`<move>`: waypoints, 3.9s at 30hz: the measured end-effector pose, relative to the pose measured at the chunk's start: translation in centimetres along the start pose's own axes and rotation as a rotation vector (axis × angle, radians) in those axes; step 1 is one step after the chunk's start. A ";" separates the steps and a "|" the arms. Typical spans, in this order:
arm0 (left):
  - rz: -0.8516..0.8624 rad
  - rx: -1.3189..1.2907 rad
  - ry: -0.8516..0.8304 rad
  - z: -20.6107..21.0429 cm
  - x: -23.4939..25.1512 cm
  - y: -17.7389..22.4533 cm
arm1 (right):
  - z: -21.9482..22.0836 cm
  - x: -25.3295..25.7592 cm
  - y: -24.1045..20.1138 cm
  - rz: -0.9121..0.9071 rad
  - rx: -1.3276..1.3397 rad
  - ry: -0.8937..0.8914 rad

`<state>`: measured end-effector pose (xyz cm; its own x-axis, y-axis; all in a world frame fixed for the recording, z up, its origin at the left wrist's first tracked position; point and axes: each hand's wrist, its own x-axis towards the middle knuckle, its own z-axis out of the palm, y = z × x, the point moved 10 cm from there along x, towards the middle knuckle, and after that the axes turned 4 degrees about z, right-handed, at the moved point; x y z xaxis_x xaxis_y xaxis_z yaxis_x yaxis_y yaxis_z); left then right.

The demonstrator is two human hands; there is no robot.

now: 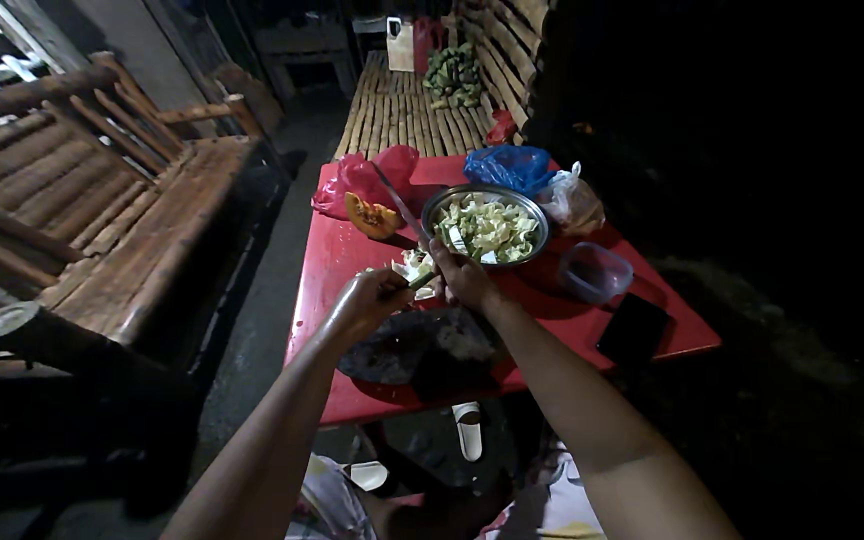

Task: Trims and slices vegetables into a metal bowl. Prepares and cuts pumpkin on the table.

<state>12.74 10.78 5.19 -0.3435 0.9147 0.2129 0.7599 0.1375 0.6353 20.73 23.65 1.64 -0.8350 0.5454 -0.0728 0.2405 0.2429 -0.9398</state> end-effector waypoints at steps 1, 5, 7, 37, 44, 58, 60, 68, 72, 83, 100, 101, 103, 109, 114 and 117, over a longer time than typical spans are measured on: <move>-0.008 -0.040 0.017 -0.2 -0.1 -0.3 | 0.1 0.3 0.4 0.056 -0.016 -0.042; -0.080 -0.351 0.083 -0.2 -0.2 -3.2 | 0.8 0.4 0.6 0.129 -0.093 -0.108; -0.168 -0.512 0.114 0.1 0.0 -3.7 | 0.7 0.4 0.3 0.120 -0.034 -0.106; 0.056 -0.333 0.189 5.9 11.1 5.3 | -9.0 0.8 0.2 -0.163 0.227 0.296; 0.066 -0.329 0.122 6.3 11.7 5.5 | -9.3 1.1 1.0 -0.098 0.210 0.311; -0.018 -0.344 0.068 7.1 12.5 2.9 | -10.6 3.6 3.6 0.164 0.229 0.345; -0.092 -0.549 0.112 7.0 13.1 1.4 | -10.4 3.3 3.9 0.229 0.210 0.318; -0.141 -0.663 0.208 6.2 14.4 2.1 | -8.9 2.2 1.8 0.035 0.123 0.255; -0.086 -0.605 0.214 6.1 14.6 2.8 | -9.0 2.5 2.0 0.052 0.092 0.238; -0.037 -0.698 0.192 7.7 14.0 4.2 | -9.8 2.8 1.7 -0.064 0.124 0.294; -0.007 -0.060 -0.071 3.4 16.8 3.0 | -12.4 2.1 4.5 0.219 0.069 0.353; 0.000 -0.010 -0.084 2.3 16.2 2.4 | -12.4 1.9 4.3 0.230 0.053 0.355; -0.012 0.164 -0.176 0.7 14.5 0.4 | -12.3 1.9 4.3 0.230 0.059 0.364; -0.069 0.613 -0.571 1.2 7.6 -8.3 | -12.2 2.1 4.1 0.238 0.017 0.384; 0.030 0.583 -0.401 0.9 6.3 -9.9 | -12.2 2.2 4.4 0.284 -0.046 0.360; 0.097 0.563 -0.316 0.0 6.1 -9.1 | -12.3 2.0 4.6 0.307 0.014 0.355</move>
<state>3.75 15.11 0.69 -0.1454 0.9888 -0.0330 0.9816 0.1483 0.1200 26.26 35.69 1.32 -0.5045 0.8317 -0.2321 0.4414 0.0174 -0.8971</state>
